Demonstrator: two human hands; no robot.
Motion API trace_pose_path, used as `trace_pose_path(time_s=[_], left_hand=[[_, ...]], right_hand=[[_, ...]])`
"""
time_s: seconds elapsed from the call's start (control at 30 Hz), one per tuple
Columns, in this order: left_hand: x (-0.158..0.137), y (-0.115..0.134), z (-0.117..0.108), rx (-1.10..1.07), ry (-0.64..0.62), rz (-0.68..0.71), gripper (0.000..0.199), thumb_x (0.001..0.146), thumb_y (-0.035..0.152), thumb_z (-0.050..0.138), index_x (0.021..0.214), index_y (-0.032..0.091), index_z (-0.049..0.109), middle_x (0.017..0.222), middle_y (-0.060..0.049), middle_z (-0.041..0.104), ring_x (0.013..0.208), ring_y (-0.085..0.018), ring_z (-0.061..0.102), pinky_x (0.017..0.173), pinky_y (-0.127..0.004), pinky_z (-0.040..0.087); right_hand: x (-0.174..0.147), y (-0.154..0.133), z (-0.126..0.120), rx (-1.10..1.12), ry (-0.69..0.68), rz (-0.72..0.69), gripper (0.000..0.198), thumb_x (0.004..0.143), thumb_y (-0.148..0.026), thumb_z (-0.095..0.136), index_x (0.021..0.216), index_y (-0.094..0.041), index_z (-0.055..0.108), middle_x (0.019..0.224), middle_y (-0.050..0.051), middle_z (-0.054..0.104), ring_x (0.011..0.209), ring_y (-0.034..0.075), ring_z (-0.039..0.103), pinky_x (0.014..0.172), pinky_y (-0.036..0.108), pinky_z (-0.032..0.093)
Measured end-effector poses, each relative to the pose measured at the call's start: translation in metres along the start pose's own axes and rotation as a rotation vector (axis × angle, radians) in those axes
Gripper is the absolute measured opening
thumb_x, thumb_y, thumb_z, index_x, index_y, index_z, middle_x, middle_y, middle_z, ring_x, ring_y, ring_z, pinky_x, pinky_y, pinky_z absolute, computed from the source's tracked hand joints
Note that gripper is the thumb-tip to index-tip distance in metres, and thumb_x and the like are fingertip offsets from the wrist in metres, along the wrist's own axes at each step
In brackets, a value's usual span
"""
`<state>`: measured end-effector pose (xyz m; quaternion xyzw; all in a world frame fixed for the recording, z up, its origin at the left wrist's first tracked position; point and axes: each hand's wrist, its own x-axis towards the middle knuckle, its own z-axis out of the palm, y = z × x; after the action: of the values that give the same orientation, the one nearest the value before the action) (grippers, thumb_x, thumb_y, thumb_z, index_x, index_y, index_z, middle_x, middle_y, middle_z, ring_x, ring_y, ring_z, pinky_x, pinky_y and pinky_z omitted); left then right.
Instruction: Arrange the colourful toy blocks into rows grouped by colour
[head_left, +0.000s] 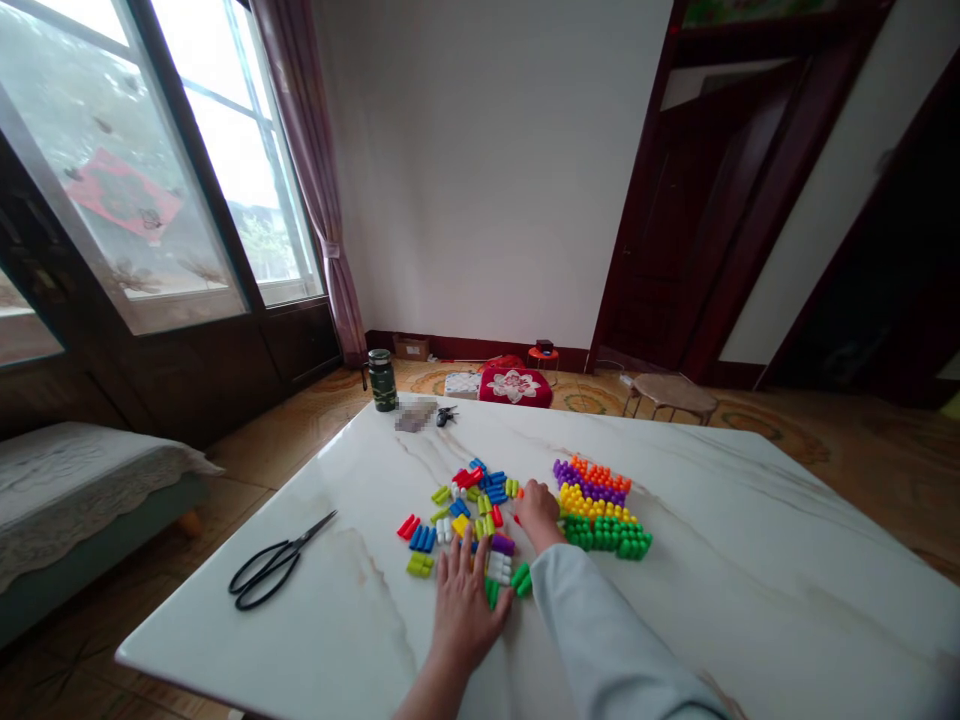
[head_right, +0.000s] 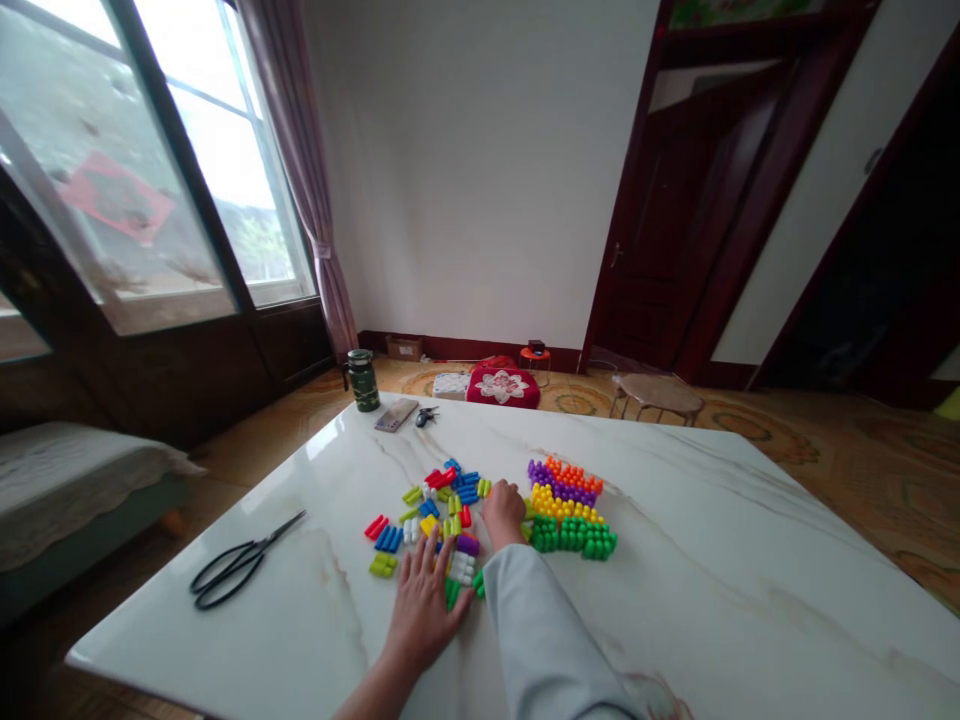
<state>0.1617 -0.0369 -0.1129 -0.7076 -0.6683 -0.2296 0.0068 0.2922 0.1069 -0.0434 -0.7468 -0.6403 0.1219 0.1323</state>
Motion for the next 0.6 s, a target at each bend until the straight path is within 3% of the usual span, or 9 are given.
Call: trace_pose_path(time_s=[0.2, 0.37, 0.47, 0.6], left_hand=[[0.002, 0.003, -0.003, 0.04, 0.021, 0.011, 0.07, 0.085, 0.047, 0.056, 0.148, 0.024, 0.038, 0.159, -0.011, 0.027, 0.145, -0.035, 0.025, 0.114, -0.055, 0.023], [0.001, 0.003, -0.004, 0.045, 0.052, 0.022, 0.068, 0.085, 0.045, 0.056, 0.148, 0.024, 0.039, 0.158, -0.011, 0.029, 0.144, -0.035, 0.027, 0.114, -0.056, 0.024], [0.0, 0.001, 0.0, 0.043, 0.075, 0.035, 0.067, 0.086, 0.045, 0.056, 0.147, 0.024, 0.04, 0.157, -0.011, 0.032, 0.144, -0.034, 0.028, 0.114, -0.055, 0.025], [0.0, -0.003, 0.005, 0.041, 0.088, 0.045, 0.066, 0.087, 0.047, 0.054, 0.146, 0.023, 0.041, 0.156, -0.012, 0.035, 0.143, -0.034, 0.03, 0.113, -0.055, 0.027]], right_hand=[[0.002, -0.004, 0.002, 0.126, 0.061, 0.055, 0.025, 0.078, -0.021, 0.062, 0.1, -0.012, 0.068, 0.103, 0.019, 0.07, 0.096, 0.027, 0.068, 0.074, 0.028, 0.049], [-0.018, 0.003, -0.007, 0.274, 0.16, -0.031, 0.018, 0.082, -0.026, 0.056, 0.094, -0.019, 0.068, 0.097, 0.007, 0.072, 0.086, 0.018, 0.066, 0.073, 0.024, 0.047], [-0.035, 0.023, -0.011, 0.524, 0.217, -0.164, 0.021, 0.083, -0.037, 0.054, 0.088, -0.021, 0.067, 0.085, 0.002, 0.072, 0.077, 0.015, 0.064, 0.072, 0.023, 0.047], [-0.043, 0.075, -0.023, 0.771, 0.334, -0.282, 0.035, 0.081, -0.05, 0.053, 0.077, -0.019, 0.069, 0.084, 0.007, 0.071, 0.08, 0.02, 0.064, 0.077, 0.03, 0.05]])
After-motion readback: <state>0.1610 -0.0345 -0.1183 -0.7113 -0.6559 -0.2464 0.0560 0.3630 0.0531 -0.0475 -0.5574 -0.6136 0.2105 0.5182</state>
